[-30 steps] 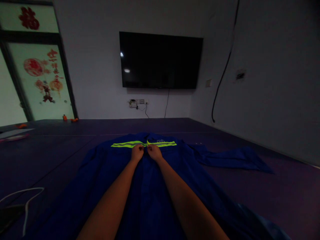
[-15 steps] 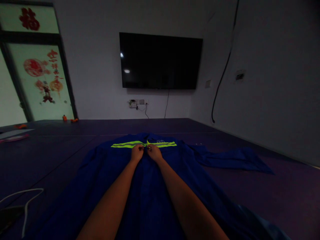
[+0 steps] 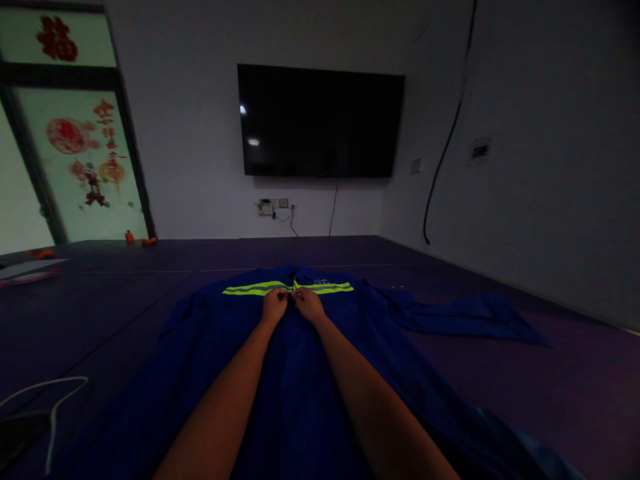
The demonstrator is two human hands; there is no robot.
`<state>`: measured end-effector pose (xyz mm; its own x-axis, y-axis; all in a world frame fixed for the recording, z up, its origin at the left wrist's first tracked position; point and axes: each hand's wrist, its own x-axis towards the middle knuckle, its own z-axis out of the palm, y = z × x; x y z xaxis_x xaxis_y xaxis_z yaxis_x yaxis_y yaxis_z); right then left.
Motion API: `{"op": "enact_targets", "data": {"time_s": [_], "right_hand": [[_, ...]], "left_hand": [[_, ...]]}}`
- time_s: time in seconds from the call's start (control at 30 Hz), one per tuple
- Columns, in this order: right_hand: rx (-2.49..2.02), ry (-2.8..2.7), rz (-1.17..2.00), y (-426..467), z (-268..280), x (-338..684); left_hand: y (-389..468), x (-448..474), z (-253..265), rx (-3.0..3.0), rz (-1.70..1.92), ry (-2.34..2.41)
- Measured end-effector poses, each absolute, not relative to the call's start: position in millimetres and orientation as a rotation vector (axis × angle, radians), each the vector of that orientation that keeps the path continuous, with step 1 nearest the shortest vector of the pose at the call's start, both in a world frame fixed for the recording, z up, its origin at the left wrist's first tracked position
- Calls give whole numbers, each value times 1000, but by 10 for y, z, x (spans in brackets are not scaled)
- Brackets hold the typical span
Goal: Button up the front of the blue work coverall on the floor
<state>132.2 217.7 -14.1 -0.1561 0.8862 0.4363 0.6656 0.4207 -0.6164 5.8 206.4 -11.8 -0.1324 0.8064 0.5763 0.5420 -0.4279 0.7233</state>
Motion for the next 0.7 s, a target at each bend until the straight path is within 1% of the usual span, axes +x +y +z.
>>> {"op": "enact_targets", "data": {"time_s": [0.33, 0.7], "right_hand": [[-1370, -1875, 251, 2150, -123, 1324], [-1248, -1934, 348, 2140, -91, 1320]], "left_hand": [[2083, 62, -138, 1892, 1568, 1514], [2107, 49, -149, 1883, 1532, 1523]]}}
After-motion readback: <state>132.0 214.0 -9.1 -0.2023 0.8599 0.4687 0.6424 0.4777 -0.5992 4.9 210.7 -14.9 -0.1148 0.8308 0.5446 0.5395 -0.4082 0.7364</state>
